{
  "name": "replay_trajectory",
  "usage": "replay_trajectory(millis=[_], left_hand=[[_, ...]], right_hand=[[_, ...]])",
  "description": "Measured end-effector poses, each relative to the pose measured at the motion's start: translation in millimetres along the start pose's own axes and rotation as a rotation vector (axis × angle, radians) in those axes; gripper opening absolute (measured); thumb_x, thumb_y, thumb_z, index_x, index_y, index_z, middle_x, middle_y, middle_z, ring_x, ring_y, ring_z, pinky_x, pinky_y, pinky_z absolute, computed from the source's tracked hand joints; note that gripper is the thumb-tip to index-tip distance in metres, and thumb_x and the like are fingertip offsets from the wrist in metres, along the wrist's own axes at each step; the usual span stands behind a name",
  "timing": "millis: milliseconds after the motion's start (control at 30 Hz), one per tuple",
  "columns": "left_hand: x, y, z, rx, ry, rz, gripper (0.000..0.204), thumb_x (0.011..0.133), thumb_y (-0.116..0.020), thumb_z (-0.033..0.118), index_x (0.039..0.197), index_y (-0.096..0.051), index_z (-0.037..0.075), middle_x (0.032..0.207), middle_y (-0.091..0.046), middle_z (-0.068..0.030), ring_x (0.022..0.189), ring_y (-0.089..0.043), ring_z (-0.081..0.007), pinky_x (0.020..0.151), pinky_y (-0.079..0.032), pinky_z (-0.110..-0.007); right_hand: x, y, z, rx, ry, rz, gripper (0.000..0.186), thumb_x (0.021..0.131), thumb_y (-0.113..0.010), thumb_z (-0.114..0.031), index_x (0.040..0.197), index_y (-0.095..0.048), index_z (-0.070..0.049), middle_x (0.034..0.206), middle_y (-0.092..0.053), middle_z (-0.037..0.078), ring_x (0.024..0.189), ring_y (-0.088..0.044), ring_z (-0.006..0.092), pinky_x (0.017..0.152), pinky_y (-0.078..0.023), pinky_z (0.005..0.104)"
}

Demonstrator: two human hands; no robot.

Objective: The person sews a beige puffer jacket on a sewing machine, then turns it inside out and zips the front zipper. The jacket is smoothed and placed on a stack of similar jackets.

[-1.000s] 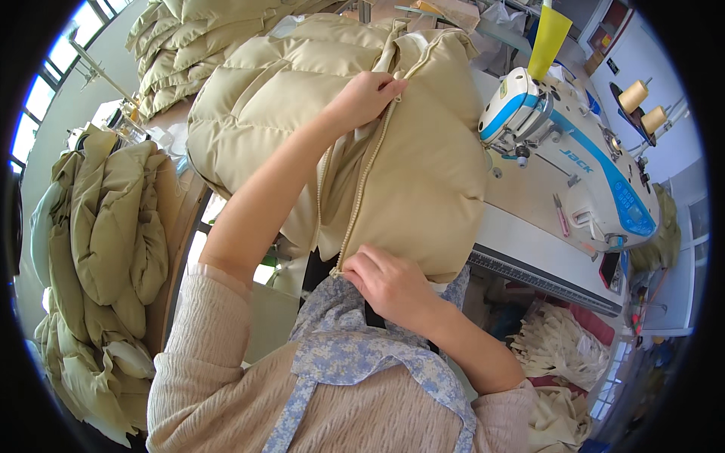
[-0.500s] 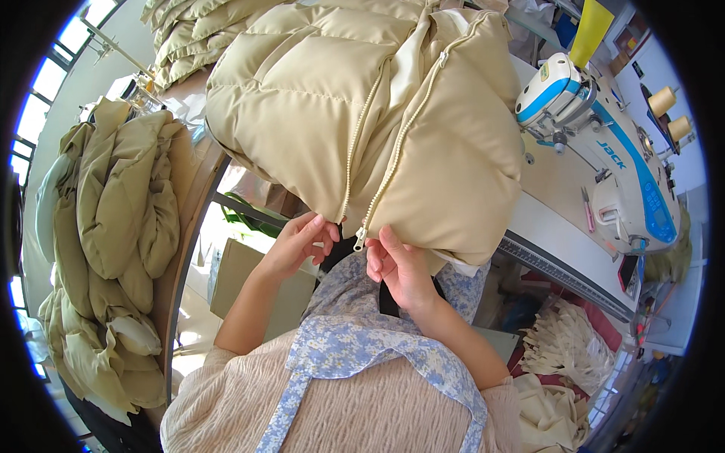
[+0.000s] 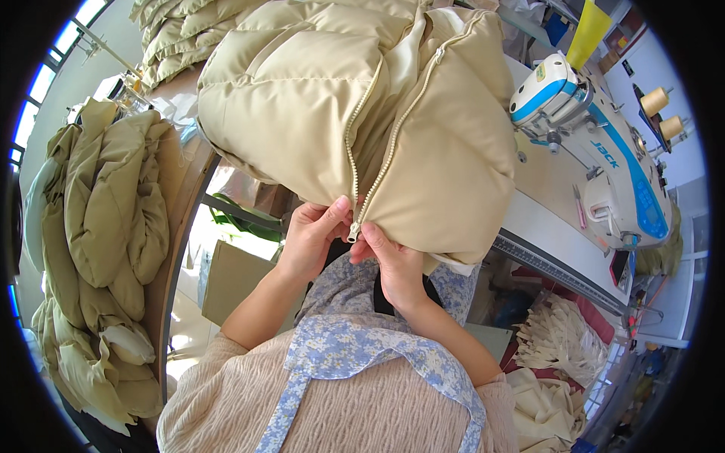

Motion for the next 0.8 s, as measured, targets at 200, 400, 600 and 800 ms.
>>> replay_trajectory(millis=[200,400,600,800], left_hand=[[-3.9,4.1,-6.5,-0.03,0.024,0.01,0.025,0.097,-0.071,0.026,0.093,-0.074,0.002,0.083,-0.069,-0.0013,0.07,-0.059,-0.0079,0.063,-0.049,-0.025],[-6.2,5.8,-7.1,0.0,0.006,0.028,0.022,0.096,-0.071,0.025,0.096,-0.073,0.003,0.087,-0.071,-0.0024,0.072,-0.061,-0.0084,0.065,-0.05,-0.025],[-7.1,4.0,-6.4,-0.009,-0.015,0.052,0.022,0.097,-0.07,0.024,0.098,-0.073,0.003,0.088,-0.071,-0.0026,0.074,-0.061,-0.0084,0.066,-0.05,-0.025],[-5.7,4.9,-7.3,0.002,-0.012,0.028,0.023,0.097,-0.069,0.025,0.097,-0.073,0.002,0.085,-0.07,-0.002,0.073,-0.06,-0.0082,0.066,-0.051,-0.026]], right_hand=[[5.1,-1.1,2.4,-0.019,0.054,0.013,0.023,0.099,-0.065,-0.018,0.109,-0.066,0.002,0.092,-0.069,0.009,0.078,-0.069,0.016,0.065,-0.062,0.0304],[5.3,0.3,3.3,-0.042,0.072,0.042,0.022,0.099,-0.065,-0.018,0.107,-0.066,0.003,0.091,-0.069,0.009,0.077,-0.069,0.0166,0.066,-0.063,0.031],[6.3,0.3,2.2,-0.065,0.083,0.055,0.023,0.098,-0.066,-0.018,0.107,-0.066,0.003,0.092,-0.07,0.01,0.077,-0.069,0.0168,0.065,-0.062,0.0311],[6.7,0.3,1.1,-0.057,0.09,0.038,0.024,0.098,-0.066,-0.019,0.107,-0.066,0.004,0.092,-0.07,0.011,0.077,-0.07,0.0171,0.064,-0.062,0.0309]])
Point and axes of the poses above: each hand's wrist, its own x-axis towards the middle knuckle, its own y-axis out of the back of the hand, z = x × y, the point moved 6 cm from there along x, towards the middle knuckle
